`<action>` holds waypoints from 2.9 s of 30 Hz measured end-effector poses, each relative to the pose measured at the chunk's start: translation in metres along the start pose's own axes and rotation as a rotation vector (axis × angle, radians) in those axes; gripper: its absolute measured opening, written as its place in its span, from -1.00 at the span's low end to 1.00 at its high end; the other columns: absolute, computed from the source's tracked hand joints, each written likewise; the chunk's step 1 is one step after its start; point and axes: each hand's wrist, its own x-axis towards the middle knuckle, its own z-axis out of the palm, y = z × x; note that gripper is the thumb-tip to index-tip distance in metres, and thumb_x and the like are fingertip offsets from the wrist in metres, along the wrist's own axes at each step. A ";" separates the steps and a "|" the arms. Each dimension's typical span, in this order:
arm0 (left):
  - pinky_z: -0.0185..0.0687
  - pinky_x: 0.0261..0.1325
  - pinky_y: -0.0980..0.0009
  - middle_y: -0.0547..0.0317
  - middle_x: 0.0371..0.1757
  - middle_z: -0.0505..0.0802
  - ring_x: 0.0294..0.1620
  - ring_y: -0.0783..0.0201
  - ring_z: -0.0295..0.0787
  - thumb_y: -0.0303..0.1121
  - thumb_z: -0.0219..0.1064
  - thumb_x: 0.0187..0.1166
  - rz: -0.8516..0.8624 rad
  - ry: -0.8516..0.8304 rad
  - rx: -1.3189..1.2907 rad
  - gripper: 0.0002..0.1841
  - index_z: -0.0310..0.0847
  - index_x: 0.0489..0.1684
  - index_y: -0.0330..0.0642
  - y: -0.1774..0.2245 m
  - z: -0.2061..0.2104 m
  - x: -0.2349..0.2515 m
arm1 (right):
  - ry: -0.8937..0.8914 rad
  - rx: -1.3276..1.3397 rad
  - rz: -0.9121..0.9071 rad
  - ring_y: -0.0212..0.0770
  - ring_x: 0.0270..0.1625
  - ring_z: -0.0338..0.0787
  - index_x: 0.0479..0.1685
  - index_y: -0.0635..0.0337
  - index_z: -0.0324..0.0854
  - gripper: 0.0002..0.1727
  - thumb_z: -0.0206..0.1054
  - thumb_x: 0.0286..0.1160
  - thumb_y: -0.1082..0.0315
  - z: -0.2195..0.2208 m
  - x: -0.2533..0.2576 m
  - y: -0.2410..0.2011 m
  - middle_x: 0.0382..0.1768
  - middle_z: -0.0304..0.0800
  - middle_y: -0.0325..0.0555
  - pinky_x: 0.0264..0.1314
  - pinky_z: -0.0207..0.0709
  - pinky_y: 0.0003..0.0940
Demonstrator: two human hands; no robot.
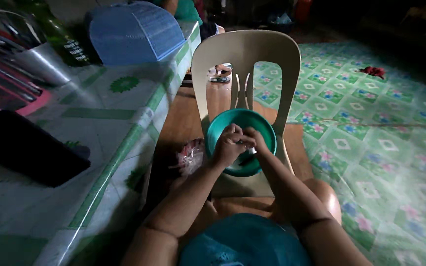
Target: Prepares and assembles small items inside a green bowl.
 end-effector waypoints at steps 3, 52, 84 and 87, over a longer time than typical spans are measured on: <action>0.56 0.49 0.28 0.11 0.43 0.69 0.45 0.32 0.58 -0.36 0.55 0.46 -0.422 -0.119 -0.155 -0.87 0.86 -0.24 -0.23 -0.020 -0.001 -0.018 | 0.101 -0.116 -0.111 0.05 0.18 0.77 0.01 0.36 0.77 -0.70 0.37 0.65 0.24 -0.028 0.029 -0.006 0.13 0.75 0.19 0.33 0.62 0.10; 0.59 0.31 0.20 -0.13 -0.10 0.87 0.07 0.05 0.78 -0.42 0.32 0.66 0.088 0.159 -0.180 -0.78 0.87 -0.21 -0.38 -0.074 0.029 -0.056 | 0.094 0.046 -0.233 -0.63 -0.11 0.73 -0.18 0.09 0.67 -0.85 0.19 0.62 0.49 0.010 -0.069 0.011 -0.24 0.76 -0.58 0.10 0.65 -0.60; 0.81 -0.07 0.33 0.08 -0.08 0.78 -0.16 0.27 0.82 -0.32 0.08 0.85 -0.839 0.177 -0.891 -0.78 0.49 0.14 -0.29 -0.030 0.031 -0.072 | -0.213 0.408 0.015 -0.32 0.33 0.70 0.54 0.09 0.42 -0.32 0.48 0.32 0.25 -0.019 -0.078 0.029 0.38 0.66 -0.21 0.35 0.66 -0.35; 0.82 -0.12 0.37 0.13 -0.14 0.81 -0.20 0.31 0.83 -0.32 0.15 0.80 -0.803 0.130 -0.744 -0.80 0.55 0.03 -0.28 -0.029 0.036 -0.082 | -0.047 0.361 -0.064 -0.46 -0.05 0.73 -0.20 0.12 0.73 -0.78 0.22 0.70 0.24 -0.015 -0.078 0.024 -0.20 0.78 -0.34 0.15 0.64 -0.42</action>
